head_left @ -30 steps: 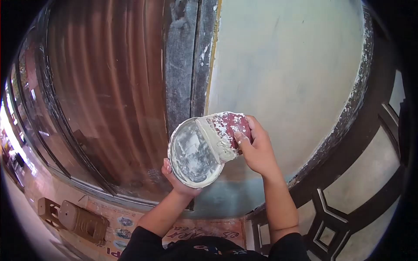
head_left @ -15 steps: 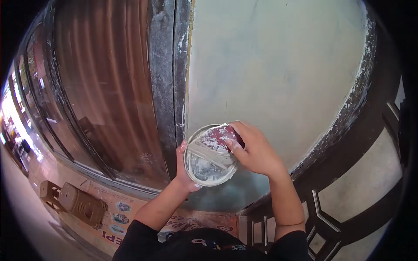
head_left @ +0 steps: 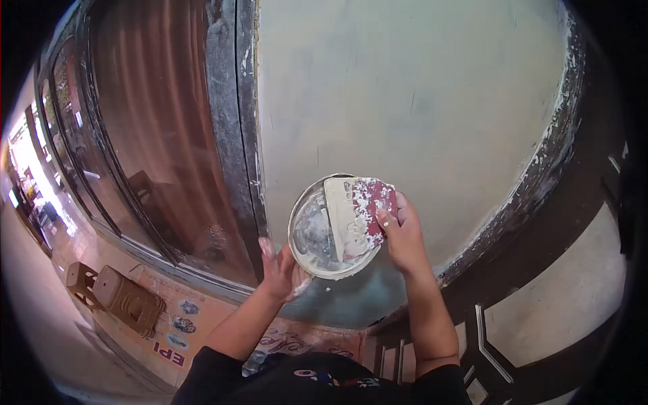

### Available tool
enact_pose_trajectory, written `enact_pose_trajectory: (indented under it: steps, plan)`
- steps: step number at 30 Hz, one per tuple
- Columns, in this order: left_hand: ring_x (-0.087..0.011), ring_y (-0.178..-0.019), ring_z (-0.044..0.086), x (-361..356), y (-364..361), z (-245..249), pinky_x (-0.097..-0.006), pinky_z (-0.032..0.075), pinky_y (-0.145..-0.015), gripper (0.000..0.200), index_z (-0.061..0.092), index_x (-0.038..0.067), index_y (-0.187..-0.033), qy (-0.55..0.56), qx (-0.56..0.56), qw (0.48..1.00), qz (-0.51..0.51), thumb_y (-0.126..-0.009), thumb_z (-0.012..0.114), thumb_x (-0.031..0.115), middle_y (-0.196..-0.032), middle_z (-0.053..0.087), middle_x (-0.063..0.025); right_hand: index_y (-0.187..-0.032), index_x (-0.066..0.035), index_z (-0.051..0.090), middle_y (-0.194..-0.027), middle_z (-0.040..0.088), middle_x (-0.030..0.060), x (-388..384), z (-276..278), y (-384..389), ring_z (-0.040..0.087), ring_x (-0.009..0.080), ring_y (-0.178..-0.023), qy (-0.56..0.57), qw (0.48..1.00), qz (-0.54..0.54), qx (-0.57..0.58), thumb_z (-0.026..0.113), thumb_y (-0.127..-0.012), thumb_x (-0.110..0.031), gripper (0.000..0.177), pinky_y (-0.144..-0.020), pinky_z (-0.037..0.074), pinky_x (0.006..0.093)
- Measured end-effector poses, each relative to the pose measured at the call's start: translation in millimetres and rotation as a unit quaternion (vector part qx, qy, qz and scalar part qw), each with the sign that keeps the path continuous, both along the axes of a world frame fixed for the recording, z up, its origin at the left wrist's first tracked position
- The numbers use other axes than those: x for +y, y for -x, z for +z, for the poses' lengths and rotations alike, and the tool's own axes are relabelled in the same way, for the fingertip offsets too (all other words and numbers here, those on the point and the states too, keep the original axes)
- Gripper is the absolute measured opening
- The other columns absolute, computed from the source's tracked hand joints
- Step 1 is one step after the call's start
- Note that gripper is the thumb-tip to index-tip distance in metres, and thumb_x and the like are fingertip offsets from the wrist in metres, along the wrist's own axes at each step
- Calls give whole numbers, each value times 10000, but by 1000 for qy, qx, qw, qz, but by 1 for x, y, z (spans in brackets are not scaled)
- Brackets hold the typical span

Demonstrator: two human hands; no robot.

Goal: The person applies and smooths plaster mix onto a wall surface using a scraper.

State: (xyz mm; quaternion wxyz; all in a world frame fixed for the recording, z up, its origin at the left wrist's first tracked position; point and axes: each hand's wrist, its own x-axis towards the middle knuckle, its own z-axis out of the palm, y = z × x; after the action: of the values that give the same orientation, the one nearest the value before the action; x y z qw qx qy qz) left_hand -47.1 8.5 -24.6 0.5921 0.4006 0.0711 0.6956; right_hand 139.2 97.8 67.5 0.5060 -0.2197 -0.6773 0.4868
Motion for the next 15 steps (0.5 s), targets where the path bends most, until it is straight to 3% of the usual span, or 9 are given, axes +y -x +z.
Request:
enact_pose_trajectory:
  steps: [1, 3, 4, 7, 8, 9, 11, 12, 15]
  plan:
    - [-273, -1278, 453, 0, -7, -15, -409, 374, -1070, 990, 277, 32, -1455, 0, -1, 1000, 2, -837, 169, 798, -1454, 376, -158, -1194, 27, 502, -1056, 618, 64, -2, -5, 0, 565, 95, -956, 27, 998, -5, 50, 507, -929, -40, 273, -868, 456, 263]
    - [-276, -1308, 413, 7, -15, -44, -413, 344, -1091, 1028, 245, 46, -1467, 32, 219, 914, 341, -805, 182, 830, -1483, 326, -140, -1186, 34, 509, -1062, 614, 64, -9, -18, 2, 556, 95, -963, 45, 996, 27, 65, 510, -929, -40, 267, -878, 448, 261]
    - [-297, -1325, 385, 2, -28, -23, -449, 347, -1090, 988, 214, 75, -1480, -27, 111, 962, 249, -822, 215, 812, -1496, 295, -123, -1182, 33, 510, -1060, 615, 62, -10, -25, 3, 557, 95, -959, 61, 996, 37, 57, 508, -932, -42, 261, -875, 449, 262]
    - [-327, -1342, 353, -2, -51, -7, -498, 354, -1079, 952, 181, 115, -1492, 43, -104, 984, 138, -830, 268, 794, -1506, 278, -121, -1154, 29, 525, -1038, 620, 54, -6, -39, 3, 559, 95, -930, 51, 998, 21, 22, 517, -931, -48, 236, -859, 449, 264]
    - [-369, -1353, 325, 1, -49, -13, -611, 341, -1046, 976, 171, 157, -1499, 74, -119, 982, 123, -795, 326, 815, -1521, 245, -128, -1138, 24, 534, -1040, 621, 58, -4, -43, 1, 556, 91, -928, 40, 999, 8, -6, 524, -929, -52, 223, -855, 448, 263]
    - [-369, -1353, 325, -2, -49, -10, -611, 341, -1046, 976, 171, 157, -1499, 77, -123, 981, 126, -795, 326, 815, -1521, 245, -128, -1122, 19, 542, -1042, 622, 62, -1, -48, 0, 553, 87, -926, 30, 999, -4, -34, 531, -926, -56, 210, -851, 446, 262]
    - [-412, -1365, 287, -7, -48, 2, -719, 291, -1002, 1020, 158, 195, -1503, 44, -154, 985, -67, -747, 363, 847, -1530, 220, -136, -1080, 1, 561, -968, 618, 73, 6, -59, -2, 564, 130, -907, 20, 998, -26, -62, 560, -907, -79, 190, -828, 449, 290]
    - [-440, -1370, 259, -8, -47, 3, -786, 232, -968, 1052, 153, 215, -1506, 58, -156, 983, -73, -713, 398, 861, -1537, 203, -136, -1057, -5, 561, -920, 602, 82, 11, -62, -4, 566, 179, -894, -50, 991, -69, -101, 573, -888, -84, 187, -813, 447, 319]
    - [-445, -1372, 251, -9, -43, 7, -784, 199, -983, 1050, 146, 218, -1508, 68, -157, 981, -93, -713, 420, 848, -1544, 190, -132, -1015, -14, 562, -845, 568, 108, 8, -53, -8, 555, 281, -877, -148, 966, -140, -159, 593, -853, -106, 189, -795, 431, 373]
